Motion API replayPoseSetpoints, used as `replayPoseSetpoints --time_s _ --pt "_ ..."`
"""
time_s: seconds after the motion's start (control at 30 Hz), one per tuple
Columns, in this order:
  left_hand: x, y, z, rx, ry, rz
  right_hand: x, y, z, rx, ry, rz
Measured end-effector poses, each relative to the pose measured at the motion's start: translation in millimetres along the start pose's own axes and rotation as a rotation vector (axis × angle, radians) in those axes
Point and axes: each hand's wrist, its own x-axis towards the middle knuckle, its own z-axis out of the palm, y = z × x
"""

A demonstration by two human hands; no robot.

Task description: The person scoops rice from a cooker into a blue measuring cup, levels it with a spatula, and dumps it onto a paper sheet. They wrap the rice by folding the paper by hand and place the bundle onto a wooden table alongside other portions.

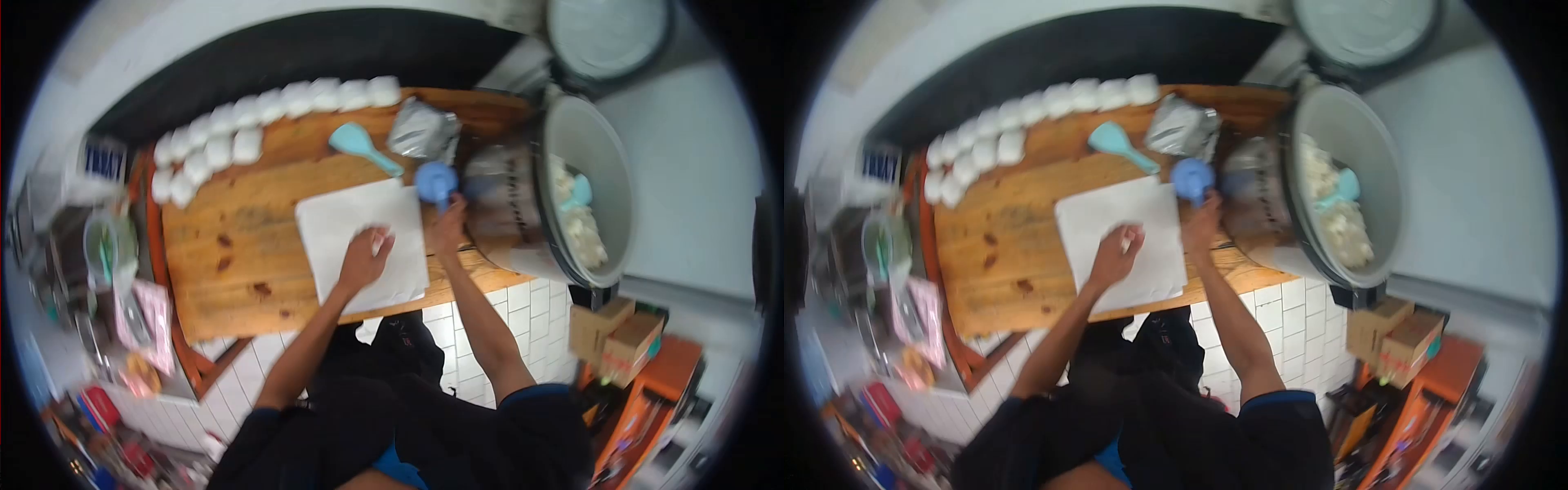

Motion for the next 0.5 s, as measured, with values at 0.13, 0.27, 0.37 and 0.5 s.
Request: replayPoseSetpoints --time_s 0.13,0.27,0.37,0.5 --pt "-25.2 67.7 20.2 -1.484 -0.167 -0.684 -58.6 -63.4 -79.0 0.457 -0.771 0.142" --pt "-30.2 138.4 10.7 -1.12 -0.284 -0.369 -32.8 -117.5 -274.7 0.462 -0.74 -0.175" --pt "-8.9 180.9 6.3 -0.686 -0.208 -0.306 55.0 -81.0 -359.5 0.01 -0.316 0.04" --pt "38.9 205.9 49.8 -0.715 -0.056 -0.206 149.5 13.0 -314.2 -0.716 -0.63 0.014"
